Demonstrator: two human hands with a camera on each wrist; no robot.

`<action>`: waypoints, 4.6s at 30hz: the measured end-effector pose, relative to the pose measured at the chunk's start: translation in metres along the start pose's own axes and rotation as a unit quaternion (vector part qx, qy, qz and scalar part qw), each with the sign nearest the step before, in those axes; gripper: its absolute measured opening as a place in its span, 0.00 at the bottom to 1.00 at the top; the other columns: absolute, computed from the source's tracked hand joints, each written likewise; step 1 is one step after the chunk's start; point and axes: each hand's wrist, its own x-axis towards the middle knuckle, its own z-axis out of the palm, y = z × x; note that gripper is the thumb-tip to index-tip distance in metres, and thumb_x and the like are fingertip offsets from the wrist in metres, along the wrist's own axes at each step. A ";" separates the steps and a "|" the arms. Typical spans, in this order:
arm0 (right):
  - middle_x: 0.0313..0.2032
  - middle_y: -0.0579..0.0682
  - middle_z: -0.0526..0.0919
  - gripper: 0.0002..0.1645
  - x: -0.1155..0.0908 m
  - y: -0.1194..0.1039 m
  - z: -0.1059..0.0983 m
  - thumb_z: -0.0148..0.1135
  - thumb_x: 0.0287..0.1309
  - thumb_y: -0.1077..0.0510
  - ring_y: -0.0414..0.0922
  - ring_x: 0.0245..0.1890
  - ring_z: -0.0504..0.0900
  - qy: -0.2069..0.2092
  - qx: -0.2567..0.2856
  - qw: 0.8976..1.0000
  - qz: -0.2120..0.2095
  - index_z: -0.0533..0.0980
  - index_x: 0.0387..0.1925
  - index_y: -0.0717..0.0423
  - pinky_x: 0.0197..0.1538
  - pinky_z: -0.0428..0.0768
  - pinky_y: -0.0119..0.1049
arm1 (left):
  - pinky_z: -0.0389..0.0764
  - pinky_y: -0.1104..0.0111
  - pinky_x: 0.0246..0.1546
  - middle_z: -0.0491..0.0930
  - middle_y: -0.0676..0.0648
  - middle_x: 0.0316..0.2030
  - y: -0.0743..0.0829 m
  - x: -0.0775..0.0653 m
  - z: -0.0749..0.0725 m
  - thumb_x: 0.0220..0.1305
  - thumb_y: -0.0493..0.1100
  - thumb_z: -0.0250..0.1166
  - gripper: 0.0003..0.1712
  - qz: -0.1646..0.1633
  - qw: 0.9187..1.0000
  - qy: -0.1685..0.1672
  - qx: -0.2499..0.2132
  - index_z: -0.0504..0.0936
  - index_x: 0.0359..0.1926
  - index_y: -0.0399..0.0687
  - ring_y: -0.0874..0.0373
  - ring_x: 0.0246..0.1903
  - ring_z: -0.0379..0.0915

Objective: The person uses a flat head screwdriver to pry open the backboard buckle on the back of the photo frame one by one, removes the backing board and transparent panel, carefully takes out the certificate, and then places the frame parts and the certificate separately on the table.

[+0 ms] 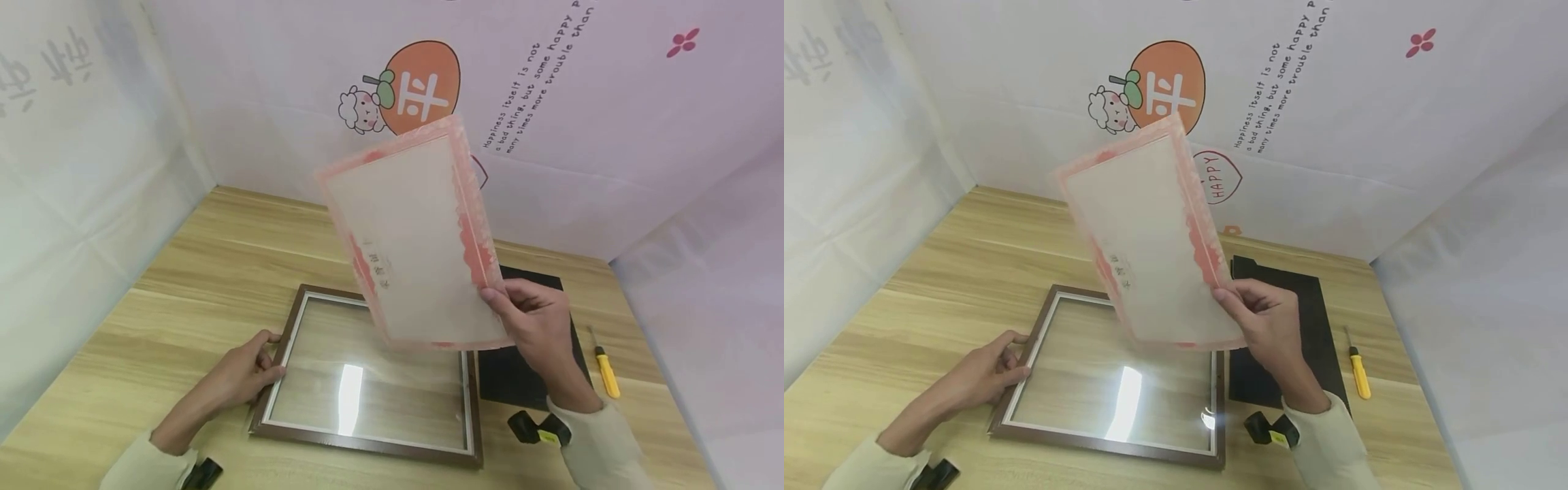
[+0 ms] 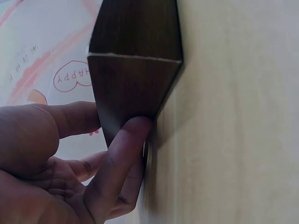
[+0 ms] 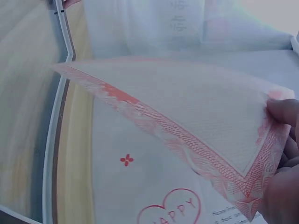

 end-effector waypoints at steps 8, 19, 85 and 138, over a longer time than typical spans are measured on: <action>0.33 0.42 0.90 0.11 0.014 0.015 0.012 0.66 0.58 0.69 0.37 0.31 0.89 0.091 0.124 0.987 0.050 0.82 0.43 0.70 0.32 0.85 0.28 | 0.76 0.70 0.18 0.76 0.47 0.30 -0.002 -0.005 0.000 0.65 0.40 0.65 0.34 0.006 1.000 -0.005 -0.003 0.62 0.66 0.33 0.58 0.20 0.72; 0.37 0.49 0.90 0.13 0.026 0.042 0.039 0.64 0.62 0.63 0.42 0.37 0.88 0.220 0.224 0.941 0.125 0.79 0.46 0.67 0.40 0.86 0.33 | 0.76 0.71 0.19 0.77 0.48 0.31 -0.001 -0.011 0.001 0.65 0.41 0.64 0.33 0.013 1.000 -0.007 0.008 0.63 0.65 0.32 0.61 0.21 0.71; 0.32 0.49 0.89 0.18 0.018 0.091 0.140 0.64 0.62 0.62 0.42 0.32 0.89 0.128 0.340 0.797 0.483 0.77 0.54 0.62 0.44 0.85 0.31 | 0.74 0.72 0.19 0.77 0.49 0.29 -0.003 -0.005 -0.001 0.64 0.40 0.65 0.32 0.023 0.999 0.004 0.027 0.64 0.64 0.31 0.63 0.21 0.70; 0.60 0.67 0.69 0.26 0.047 0.088 0.178 0.50 0.72 0.63 0.57 0.63 0.74 0.041 0.438 0.729 0.524 0.60 0.68 0.65 0.63 0.77 0.36 | 0.73 0.73 0.18 0.77 0.50 0.29 -0.006 -0.004 -0.001 0.65 0.41 0.65 0.33 0.027 0.999 0.001 0.025 0.63 0.65 0.32 0.64 0.20 0.69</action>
